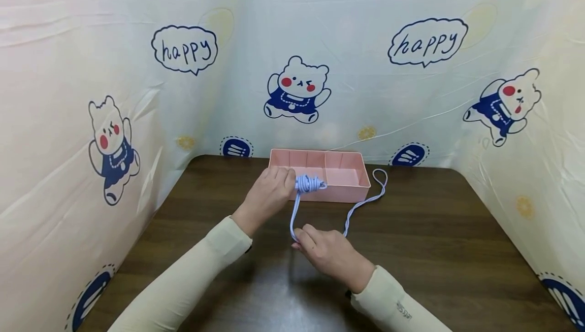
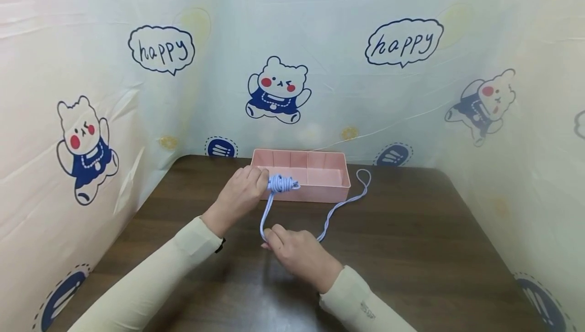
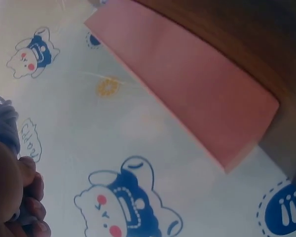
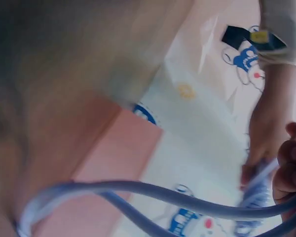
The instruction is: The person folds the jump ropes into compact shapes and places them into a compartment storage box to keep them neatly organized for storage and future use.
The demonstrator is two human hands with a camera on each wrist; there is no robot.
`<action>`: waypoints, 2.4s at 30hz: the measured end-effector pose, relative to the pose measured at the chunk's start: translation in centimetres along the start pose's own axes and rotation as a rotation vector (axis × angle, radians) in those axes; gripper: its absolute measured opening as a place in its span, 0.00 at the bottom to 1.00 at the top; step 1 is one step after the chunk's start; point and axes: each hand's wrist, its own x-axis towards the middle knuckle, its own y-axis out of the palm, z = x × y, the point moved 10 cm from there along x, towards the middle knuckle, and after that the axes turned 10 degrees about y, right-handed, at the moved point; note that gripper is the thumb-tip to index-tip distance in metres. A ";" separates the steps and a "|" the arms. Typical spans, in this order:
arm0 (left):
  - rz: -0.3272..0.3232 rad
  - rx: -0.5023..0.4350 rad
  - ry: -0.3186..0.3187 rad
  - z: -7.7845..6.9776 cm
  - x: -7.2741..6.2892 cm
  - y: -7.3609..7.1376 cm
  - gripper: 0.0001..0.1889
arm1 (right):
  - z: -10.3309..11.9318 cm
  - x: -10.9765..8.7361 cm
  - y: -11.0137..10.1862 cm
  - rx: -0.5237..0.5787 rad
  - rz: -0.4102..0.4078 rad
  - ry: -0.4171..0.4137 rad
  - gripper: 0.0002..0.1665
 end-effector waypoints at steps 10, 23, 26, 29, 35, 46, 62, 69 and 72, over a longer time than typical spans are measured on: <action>0.002 -0.041 0.063 -2.6 0.0 1.3 0.07 | -1.8 3.8 -3.1 -0.170 0.109 -0.124 0.20; -0.052 -0.046 0.179 -4.6 -0.1 -1.5 0.18 | -6.9 6.1 -5.5 -0.140 0.063 -0.050 0.19; -0.083 -0.038 0.203 -4.9 -0.3 -2.0 0.14 | -7.9 6.0 -5.6 -0.122 0.026 -0.025 0.22; -0.131 -0.057 0.210 -4.9 -0.3 -2.7 0.14 | -8.7 5.6 -5.5 -0.125 0.001 0.000 0.27; -0.169 -0.077 0.206 -4.7 -0.2 -4.0 0.17 | -10.2 4.8 -4.7 -0.085 -0.047 0.052 0.22; -0.163 -0.113 0.134 -3.7 -0.1 -4.7 0.16 | -11.2 1.9 -0.2 0.119 0.045 0.209 0.28; -0.012 -0.155 -0.124 -1.0 -0.5 -0.3 0.13 | -7.0 0.0 4.8 0.036 0.135 0.245 0.13; 0.049 -0.076 -0.172 -0.2 -0.9 1.1 0.12 | -5.6 0.3 4.7 0.154 0.166 0.262 0.12; 0.070 -0.048 -0.198 0.5 -1.2 1.6 0.16 | -4.8 0.3 4.2 0.197 0.166 0.237 0.13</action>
